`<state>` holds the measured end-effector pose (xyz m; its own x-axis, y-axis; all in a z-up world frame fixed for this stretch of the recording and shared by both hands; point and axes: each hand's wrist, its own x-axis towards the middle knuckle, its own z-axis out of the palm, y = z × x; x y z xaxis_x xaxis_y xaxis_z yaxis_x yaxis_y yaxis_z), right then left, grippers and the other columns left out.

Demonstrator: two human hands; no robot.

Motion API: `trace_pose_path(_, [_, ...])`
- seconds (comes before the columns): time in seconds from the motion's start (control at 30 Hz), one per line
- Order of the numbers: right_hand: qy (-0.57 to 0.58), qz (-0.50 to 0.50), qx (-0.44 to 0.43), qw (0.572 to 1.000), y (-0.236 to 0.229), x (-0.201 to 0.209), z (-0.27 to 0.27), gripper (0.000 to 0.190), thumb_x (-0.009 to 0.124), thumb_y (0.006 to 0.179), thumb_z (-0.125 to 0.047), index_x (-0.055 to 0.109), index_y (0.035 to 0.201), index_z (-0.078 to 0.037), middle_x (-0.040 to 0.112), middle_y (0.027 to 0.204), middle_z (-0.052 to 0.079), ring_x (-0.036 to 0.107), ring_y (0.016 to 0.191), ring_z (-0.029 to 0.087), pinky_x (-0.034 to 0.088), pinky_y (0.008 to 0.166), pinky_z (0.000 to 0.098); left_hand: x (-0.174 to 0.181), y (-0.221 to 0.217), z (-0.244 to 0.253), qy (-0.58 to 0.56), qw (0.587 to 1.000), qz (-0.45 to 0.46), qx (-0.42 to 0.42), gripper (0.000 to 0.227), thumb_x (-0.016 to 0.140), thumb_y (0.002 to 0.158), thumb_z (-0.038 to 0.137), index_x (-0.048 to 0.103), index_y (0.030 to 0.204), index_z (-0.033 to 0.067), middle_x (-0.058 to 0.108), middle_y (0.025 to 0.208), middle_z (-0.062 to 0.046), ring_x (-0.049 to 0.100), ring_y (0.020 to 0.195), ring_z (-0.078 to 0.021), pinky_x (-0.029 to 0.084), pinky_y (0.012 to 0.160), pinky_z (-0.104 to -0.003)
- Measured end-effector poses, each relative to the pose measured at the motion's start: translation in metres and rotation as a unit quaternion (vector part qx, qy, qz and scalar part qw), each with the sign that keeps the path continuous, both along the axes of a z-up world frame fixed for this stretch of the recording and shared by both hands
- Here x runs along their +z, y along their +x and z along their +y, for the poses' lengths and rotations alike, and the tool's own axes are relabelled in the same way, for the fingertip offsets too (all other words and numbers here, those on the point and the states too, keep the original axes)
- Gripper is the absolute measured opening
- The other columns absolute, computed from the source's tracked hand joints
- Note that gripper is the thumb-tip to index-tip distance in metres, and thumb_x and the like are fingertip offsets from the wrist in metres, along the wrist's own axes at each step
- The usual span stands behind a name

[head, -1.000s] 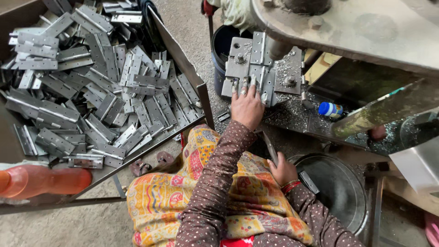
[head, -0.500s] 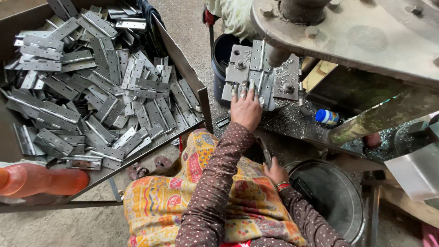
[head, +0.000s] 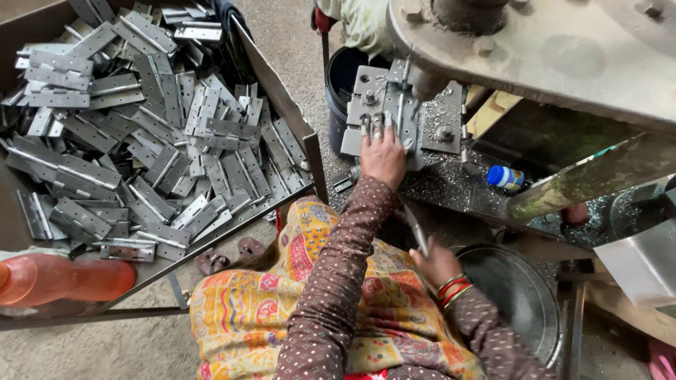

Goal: The person repeatedly picks metal hinge pieces from a bin, places them into a press machine, and operates the lever to punch holes. The finished pieces are returned to the bin. The person uses a metal rod to assist in handling the parts.

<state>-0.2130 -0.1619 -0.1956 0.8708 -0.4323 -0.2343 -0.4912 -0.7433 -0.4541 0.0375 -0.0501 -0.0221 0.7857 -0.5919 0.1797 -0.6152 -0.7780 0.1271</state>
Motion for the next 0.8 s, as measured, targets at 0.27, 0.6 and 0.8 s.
trace_pose_path(0.27, [-0.019,-0.031,-0.022,0.999,-0.005,-0.06,0.023,0.071,0.066,0.084,-0.051,0.047,0.129,0.001,0.067,0.074,0.03,0.067,0.069,0.048,0.052,0.059,0.0563,0.009,-0.01,0.018,-0.014,0.999,-0.031,-0.009,0.034,0.046,0.097,0.016,0.065,0.12,0.0005,0.053,0.144,-0.019,0.054,0.13,-0.0339,0.029,0.117,-0.057])
trace_pose_path(0.6, [-0.048,0.025,0.027,0.998,0.004,0.014,-0.004,0.066,0.065,0.085,-0.059,0.052,0.113,-0.001,0.069,0.08,0.028,0.07,0.076,0.046,0.055,0.066,0.054,0.014,0.017,-0.008,-0.015,1.0,0.021,-0.017,0.028,0.056,0.092,0.015,0.068,0.115,0.0033,0.058,0.138,-0.016,0.058,0.125,-0.0318,0.036,0.113,-0.055])
trace_pose_path(0.8, [-0.049,-0.024,-0.013,0.998,0.001,-0.058,0.027,0.063,0.061,0.089,-0.054,0.05,0.125,-0.004,0.07,0.078,0.025,0.069,0.073,0.046,0.053,0.062,0.0549,0.005,0.015,-0.007,-0.06,0.998,-0.033,-0.008,0.027,0.056,0.093,0.014,0.069,0.114,0.002,0.06,0.134,-0.016,0.059,0.124,-0.0334,0.037,0.112,-0.057])
